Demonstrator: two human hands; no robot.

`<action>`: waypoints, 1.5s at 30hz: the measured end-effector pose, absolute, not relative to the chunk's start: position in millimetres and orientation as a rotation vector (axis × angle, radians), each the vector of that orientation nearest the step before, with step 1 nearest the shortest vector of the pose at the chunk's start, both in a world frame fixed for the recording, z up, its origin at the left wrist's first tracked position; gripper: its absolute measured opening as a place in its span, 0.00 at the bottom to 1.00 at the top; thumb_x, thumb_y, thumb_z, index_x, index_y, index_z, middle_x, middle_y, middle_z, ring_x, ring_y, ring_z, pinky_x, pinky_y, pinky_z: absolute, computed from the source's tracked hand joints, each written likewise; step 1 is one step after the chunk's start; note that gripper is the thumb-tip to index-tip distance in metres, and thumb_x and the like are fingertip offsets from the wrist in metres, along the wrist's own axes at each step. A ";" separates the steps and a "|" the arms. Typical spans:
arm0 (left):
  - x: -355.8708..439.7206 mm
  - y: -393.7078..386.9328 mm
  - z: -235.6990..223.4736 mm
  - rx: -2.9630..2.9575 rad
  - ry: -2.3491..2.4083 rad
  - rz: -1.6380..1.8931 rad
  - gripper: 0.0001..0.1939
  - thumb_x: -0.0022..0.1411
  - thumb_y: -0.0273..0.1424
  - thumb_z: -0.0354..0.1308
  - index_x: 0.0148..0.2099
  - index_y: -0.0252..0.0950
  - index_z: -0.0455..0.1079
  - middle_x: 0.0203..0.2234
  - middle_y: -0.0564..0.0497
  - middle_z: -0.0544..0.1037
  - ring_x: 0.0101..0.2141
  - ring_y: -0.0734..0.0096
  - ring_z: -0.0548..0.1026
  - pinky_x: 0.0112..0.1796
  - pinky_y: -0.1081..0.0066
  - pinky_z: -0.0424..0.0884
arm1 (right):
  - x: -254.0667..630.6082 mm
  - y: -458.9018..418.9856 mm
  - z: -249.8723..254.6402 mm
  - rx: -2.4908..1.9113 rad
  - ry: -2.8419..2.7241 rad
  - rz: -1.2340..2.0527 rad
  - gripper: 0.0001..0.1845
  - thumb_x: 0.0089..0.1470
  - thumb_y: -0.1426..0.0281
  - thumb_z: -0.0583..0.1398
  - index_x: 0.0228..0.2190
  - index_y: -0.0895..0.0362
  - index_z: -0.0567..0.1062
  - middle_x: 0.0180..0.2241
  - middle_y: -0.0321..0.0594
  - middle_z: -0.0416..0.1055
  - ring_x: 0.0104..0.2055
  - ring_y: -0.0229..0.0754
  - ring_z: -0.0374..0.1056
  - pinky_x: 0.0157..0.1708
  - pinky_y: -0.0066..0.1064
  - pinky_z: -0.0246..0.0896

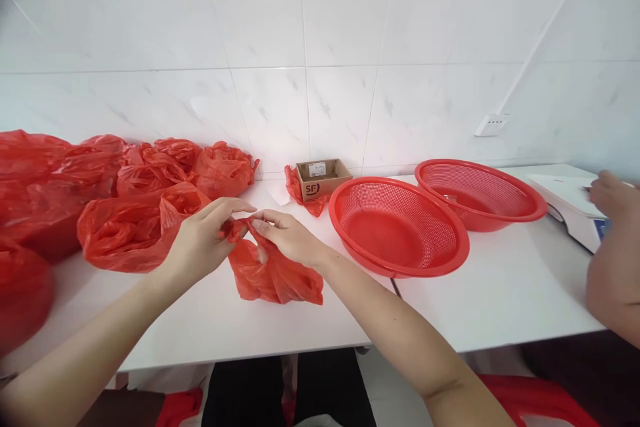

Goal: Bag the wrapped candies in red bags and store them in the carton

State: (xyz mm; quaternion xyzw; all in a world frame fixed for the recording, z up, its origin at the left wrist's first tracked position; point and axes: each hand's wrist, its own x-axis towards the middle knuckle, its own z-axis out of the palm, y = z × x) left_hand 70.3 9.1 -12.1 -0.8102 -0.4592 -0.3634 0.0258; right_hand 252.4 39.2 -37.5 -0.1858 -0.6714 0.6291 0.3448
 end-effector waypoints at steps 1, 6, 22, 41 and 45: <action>69.6 8.9 -14.1 -2.522 -1.401 -1.141 0.14 0.63 0.28 0.50 0.48 0.38 0.72 0.42 0.47 0.79 0.37 0.68 0.76 0.36 0.71 0.70 | 253.8 36.5 -36.7 -0.495 -1.739 1.625 0.14 0.64 0.58 0.54 0.39 0.56 0.71 0.21 0.31 0.69 0.27 0.36 0.68 0.38 0.32 0.66; 58.0 -6.4 -33.1 -2.555 -1.535 -1.110 0.15 0.68 0.37 0.50 0.49 0.39 0.75 0.38 0.46 0.81 0.37 0.62 0.78 0.38 0.67 0.70 | 261.4 36.6 -45.2 -0.717 -1.661 1.265 0.18 0.62 0.56 0.55 0.27 0.56 0.66 0.31 0.36 0.72 0.36 0.37 0.71 0.38 0.30 0.67; 58.3 -70.0 -84.7 -2.783 -1.767 -1.802 0.16 0.69 0.37 0.50 0.35 0.41 0.78 0.56 0.47 0.73 0.63 0.57 0.57 0.61 0.58 0.54 | 230.7 93.4 -102.8 -1.039 -1.219 1.292 0.17 0.57 0.58 0.56 0.24 0.55 0.61 0.20 0.29 0.64 0.21 0.34 0.68 0.22 0.26 0.66; 87.9 -28.0 -75.7 -2.438 -2.315 -2.446 0.19 0.56 0.45 0.63 0.23 0.35 0.74 0.27 0.49 0.78 0.32 0.68 0.73 0.36 0.71 0.67 | 238.2 34.1 -58.1 -0.890 -1.881 1.056 0.07 0.64 0.62 0.52 0.40 0.52 0.64 0.22 0.28 0.65 0.27 0.37 0.64 0.33 0.30 0.57; 88.1 -28.4 -74.4 -2.386 -2.257 -2.477 0.17 0.55 0.45 0.64 0.26 0.36 0.78 0.30 0.46 0.81 0.39 0.61 0.76 0.44 0.67 0.68 | 244.2 15.9 -44.8 -0.908 -1.732 0.962 0.06 0.62 0.64 0.53 0.41 0.50 0.61 0.18 0.24 0.56 0.20 0.35 0.54 0.25 0.27 0.50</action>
